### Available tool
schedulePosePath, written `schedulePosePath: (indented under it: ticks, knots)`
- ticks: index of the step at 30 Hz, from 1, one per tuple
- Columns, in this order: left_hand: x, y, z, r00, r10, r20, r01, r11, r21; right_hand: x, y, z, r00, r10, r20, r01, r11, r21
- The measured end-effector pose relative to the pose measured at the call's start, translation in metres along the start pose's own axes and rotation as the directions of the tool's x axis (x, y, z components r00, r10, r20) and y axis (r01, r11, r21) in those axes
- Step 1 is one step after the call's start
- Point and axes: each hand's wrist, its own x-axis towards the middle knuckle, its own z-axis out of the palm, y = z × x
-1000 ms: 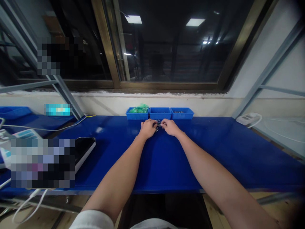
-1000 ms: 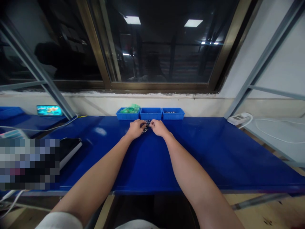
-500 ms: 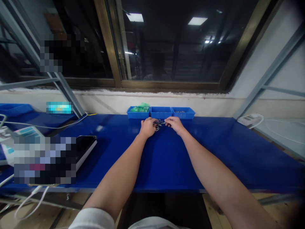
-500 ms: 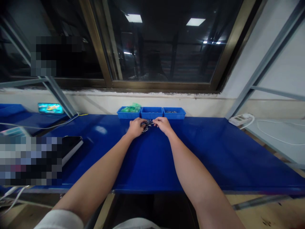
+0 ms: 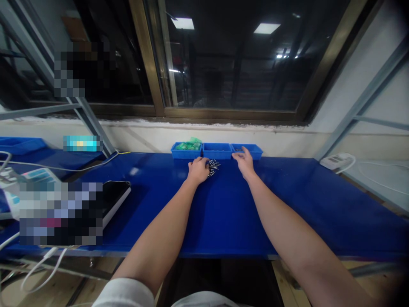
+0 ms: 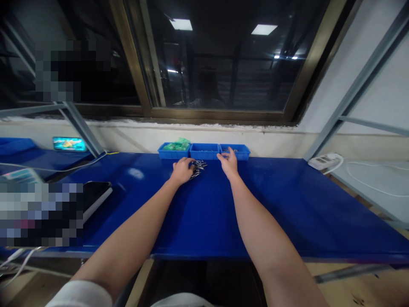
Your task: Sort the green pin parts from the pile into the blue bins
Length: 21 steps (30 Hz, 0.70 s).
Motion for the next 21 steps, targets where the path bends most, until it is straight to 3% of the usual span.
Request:
schedulePosePath:
  ticks: [5, 9, 11, 15, 21]
  knots:
    - [-0.002, -0.001, 0.000, 0.991, -0.036, 0.132, 0.031, 0.999, 0.044, -0.009, -0.004, 0.005, 0.985, -0.101, 0.142, 0.137, 0.954, -0.266]
    - [-0.006, -0.001, 0.003, 0.966, -0.010, 0.260, -0.024, 0.992, 0.126, -0.019, -0.013, 0.015, 0.872, -0.237, 0.429, 0.429, 0.790, -0.437]
    - [-0.007, 0.000, 0.006, 0.955, -0.020, 0.296, -0.028, 0.988, 0.155, -0.023, -0.014, 0.021, 0.822, -0.243, 0.514, 0.508, 0.721, -0.471]
    - [-0.007, 0.000, 0.008, 0.941, -0.020, 0.337, -0.039, 0.985, 0.167, -0.026, -0.012, 0.030, 0.804, -0.198, 0.560, 0.532, 0.661, -0.529]
    - [-0.008, 0.000, 0.009, 0.942, 0.001, 0.335, -0.051, 0.989, 0.139, -0.025, -0.008, 0.033, 0.816, -0.162, 0.554, 0.507, 0.660, -0.554]
